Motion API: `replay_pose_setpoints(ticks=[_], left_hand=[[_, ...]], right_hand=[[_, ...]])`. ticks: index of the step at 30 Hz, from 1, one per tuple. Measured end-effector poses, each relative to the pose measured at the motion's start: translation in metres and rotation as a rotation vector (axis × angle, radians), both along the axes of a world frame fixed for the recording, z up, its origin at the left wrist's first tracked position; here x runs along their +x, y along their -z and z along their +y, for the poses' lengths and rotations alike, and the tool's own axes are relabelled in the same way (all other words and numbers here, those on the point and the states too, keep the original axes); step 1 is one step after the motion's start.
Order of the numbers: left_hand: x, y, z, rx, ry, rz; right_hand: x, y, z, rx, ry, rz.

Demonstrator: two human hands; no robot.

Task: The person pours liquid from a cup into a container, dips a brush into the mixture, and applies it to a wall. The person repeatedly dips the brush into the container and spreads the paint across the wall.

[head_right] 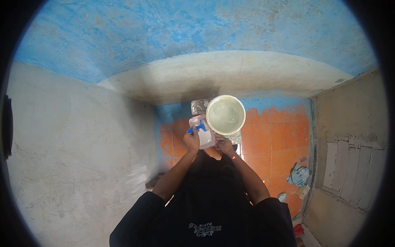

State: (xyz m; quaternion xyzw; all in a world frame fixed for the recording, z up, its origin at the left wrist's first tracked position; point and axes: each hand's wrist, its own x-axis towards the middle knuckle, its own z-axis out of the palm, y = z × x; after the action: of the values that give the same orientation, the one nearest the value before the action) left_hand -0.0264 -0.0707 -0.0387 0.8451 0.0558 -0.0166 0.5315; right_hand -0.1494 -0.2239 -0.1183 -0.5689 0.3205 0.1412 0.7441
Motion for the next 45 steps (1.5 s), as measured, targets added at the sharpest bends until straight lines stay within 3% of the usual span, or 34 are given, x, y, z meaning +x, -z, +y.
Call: replay_pose_setpoints(ticks=[17, 23, 26, 29, 32, 35, 45], left_hand=[[-0.009, -0.022, 0.041, 0.237, 0.464, 0.094], [0.04, -0.059, 0.045, 0.202, 0.799, -0.228], [0.065, -0.071, 0.044, 0.353, 1.049, -0.194], [0.082, -0.044, 0.045, 0.505, 1.268, -0.374], [0.09, -0.024, 0.044, 0.526, 1.333, -0.41], [0.083, -0.034, 0.044, 0.585, 1.291, -0.357], [0.043, -0.028, 0.041, 0.736, 1.027, -0.354]], right_hand=[[0.003, -0.005, 0.0, -0.038, -0.02, 0.045], [0.0, 0.004, 0.002, -0.013, 0.004, -0.005], [0.0, 0.004, 0.0, -0.009, -0.006, 0.01], [0.002, -0.001, 0.0, -0.002, -0.001, 0.027], [0.001, 0.003, -0.001, -0.02, -0.033, 0.023], [0.001, 0.001, -0.001, 0.003, -0.01, 0.038], [-0.001, 0.011, 0.001, -0.015, -0.01, -0.006]])
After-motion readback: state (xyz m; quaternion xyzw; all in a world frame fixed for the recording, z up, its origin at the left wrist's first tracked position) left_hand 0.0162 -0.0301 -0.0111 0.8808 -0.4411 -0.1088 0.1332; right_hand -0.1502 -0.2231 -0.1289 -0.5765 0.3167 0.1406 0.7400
